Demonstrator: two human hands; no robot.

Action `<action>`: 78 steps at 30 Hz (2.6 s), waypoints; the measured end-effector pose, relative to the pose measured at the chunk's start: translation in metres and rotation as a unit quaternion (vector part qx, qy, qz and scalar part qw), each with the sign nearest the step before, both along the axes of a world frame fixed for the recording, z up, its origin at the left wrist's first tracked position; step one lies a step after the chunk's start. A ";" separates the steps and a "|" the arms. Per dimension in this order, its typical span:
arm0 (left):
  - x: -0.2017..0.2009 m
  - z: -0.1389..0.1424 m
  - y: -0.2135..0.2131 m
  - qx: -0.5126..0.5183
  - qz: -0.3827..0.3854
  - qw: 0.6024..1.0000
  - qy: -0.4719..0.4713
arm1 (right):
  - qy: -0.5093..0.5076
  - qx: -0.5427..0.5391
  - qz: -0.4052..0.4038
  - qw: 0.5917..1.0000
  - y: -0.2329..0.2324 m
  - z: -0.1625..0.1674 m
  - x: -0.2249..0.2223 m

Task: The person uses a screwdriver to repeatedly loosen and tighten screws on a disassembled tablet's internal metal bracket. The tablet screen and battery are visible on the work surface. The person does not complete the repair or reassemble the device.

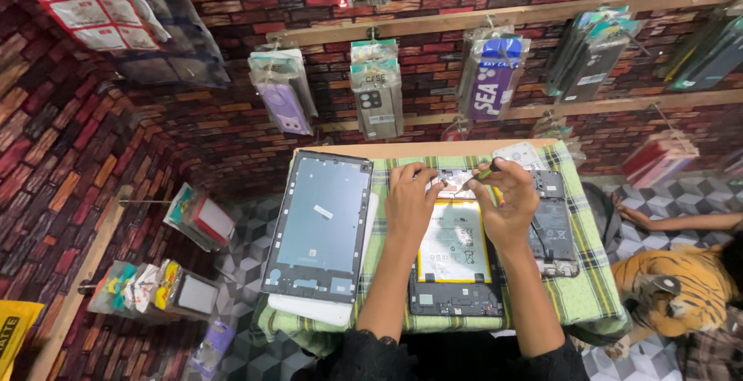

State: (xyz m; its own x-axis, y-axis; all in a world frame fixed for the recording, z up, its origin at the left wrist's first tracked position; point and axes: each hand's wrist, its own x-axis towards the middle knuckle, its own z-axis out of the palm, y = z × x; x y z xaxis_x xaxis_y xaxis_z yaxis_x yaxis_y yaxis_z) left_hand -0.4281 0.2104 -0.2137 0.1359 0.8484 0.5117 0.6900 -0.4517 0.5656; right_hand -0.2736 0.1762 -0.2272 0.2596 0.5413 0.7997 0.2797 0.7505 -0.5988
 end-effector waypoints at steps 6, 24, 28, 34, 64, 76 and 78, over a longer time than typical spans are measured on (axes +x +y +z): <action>-0.003 -0.011 0.002 0.013 0.010 1.000 -0.001 | -0.058 0.009 -0.025 0.998 0.001 -0.004 -0.003; -0.004 -0.012 -0.002 0.038 0.012 0.999 -0.004 | -0.133 0.028 -0.079 0.988 -0.006 0.005 -0.008; -0.006 -0.012 -0.005 0.053 0.012 0.999 0.005 | -0.180 0.028 -0.182 0.966 -0.007 0.006 -0.010; -0.006 -0.010 -0.005 0.047 0.009 0.999 -0.003 | -0.006 -0.038 0.036 0.999 -0.010 0.006 -0.013; -0.004 -0.010 -0.006 0.050 0.013 0.999 -0.006 | 0.012 0.006 0.073 0.997 -0.005 -0.004 -0.009; -0.004 -0.009 -0.005 0.042 0.016 0.999 -0.001 | -0.149 0.041 -0.116 0.981 -0.009 0.007 -0.008; -0.003 -0.009 -0.005 0.039 0.016 0.999 -0.003 | -0.115 0.002 -0.095 0.989 -0.007 0.006 -0.009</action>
State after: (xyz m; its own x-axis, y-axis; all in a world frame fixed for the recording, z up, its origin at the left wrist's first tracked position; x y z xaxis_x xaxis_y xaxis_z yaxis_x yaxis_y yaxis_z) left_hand -0.4314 0.2058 -0.2231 0.1058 0.8094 0.5777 0.7019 -0.4723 0.5332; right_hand -0.2830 0.1693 -0.2211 0.1685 0.4964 0.8516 0.5444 0.6733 -0.5002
